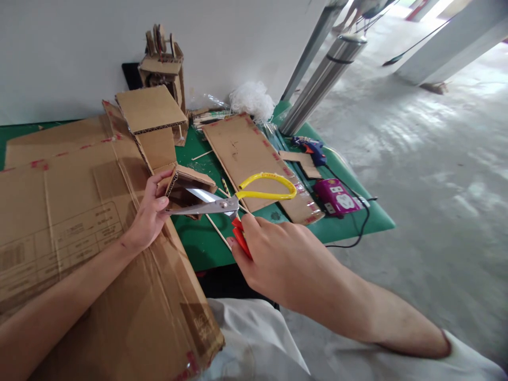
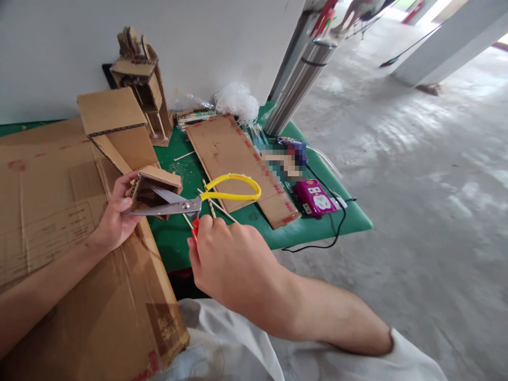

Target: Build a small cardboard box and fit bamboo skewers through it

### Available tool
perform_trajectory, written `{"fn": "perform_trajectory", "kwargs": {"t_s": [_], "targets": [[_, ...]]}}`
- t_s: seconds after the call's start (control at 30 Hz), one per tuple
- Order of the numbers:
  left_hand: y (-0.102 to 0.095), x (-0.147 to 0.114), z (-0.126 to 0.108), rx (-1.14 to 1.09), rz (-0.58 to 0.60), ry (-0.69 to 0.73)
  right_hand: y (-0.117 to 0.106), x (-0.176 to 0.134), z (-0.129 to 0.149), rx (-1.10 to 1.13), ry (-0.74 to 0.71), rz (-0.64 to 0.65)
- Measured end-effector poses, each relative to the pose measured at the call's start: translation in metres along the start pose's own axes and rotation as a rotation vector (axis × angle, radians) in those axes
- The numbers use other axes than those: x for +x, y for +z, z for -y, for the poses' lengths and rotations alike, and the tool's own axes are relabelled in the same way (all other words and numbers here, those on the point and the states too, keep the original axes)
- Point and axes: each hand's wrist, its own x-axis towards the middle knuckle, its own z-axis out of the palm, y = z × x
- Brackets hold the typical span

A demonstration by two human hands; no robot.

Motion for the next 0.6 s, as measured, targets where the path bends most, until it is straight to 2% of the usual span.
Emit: {"fn": "perform_trajectory", "kwargs": {"t_s": [0.6], "targets": [[0.0009, 0.0001, -0.0006, 0.019, 0.001, 0.007, 0.0042, -0.0023, -0.0008, -0.006, -0.025, -0.092]]}}
